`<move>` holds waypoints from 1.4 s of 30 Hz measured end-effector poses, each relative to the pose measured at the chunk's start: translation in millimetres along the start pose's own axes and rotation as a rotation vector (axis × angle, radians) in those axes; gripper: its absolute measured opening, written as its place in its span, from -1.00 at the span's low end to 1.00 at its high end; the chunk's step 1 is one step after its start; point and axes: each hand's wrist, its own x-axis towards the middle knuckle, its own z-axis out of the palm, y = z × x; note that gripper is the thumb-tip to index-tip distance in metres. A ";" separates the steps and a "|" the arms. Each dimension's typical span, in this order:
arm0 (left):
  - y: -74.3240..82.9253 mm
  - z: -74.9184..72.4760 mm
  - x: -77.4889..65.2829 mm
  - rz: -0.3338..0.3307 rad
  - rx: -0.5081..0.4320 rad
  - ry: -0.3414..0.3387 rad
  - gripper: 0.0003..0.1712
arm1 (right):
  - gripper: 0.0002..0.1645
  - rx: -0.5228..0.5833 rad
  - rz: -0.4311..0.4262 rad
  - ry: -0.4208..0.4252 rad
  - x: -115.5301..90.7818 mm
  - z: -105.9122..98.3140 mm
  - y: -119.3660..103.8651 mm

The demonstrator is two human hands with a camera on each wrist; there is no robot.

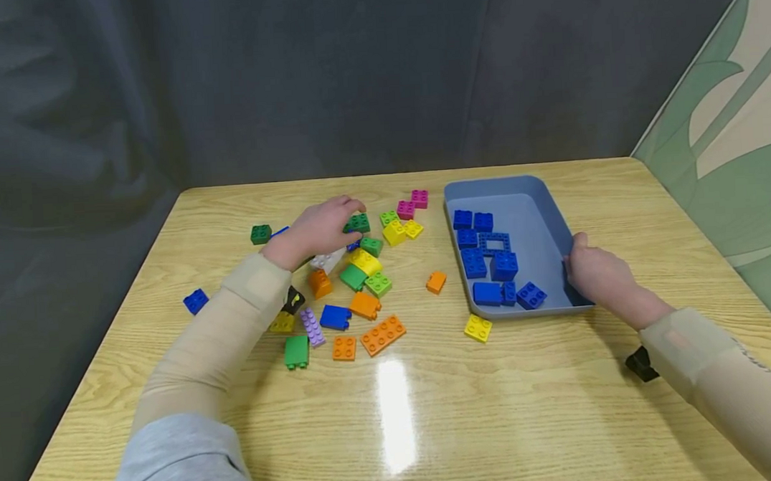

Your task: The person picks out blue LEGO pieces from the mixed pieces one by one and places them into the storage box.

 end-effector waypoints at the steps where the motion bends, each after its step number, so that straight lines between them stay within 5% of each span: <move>1: -1.1 0.4 0.5 -0.010 0.005 -0.012 -0.43 | -0.59 0.000 0.000 -0.002 0.0 -0.3 0.1; 21: -7.8 14.4 14.2 -0.023 0.125 -0.112 -0.55 | -0.54 -0.001 0.013 -0.002 -0.9 0.1 -1.7; 42: -5.3 21.2 19.2 -0.021 0.115 -0.161 -0.71 | -0.52 -0.023 0.007 0.013 -1.6 0.4 -2.5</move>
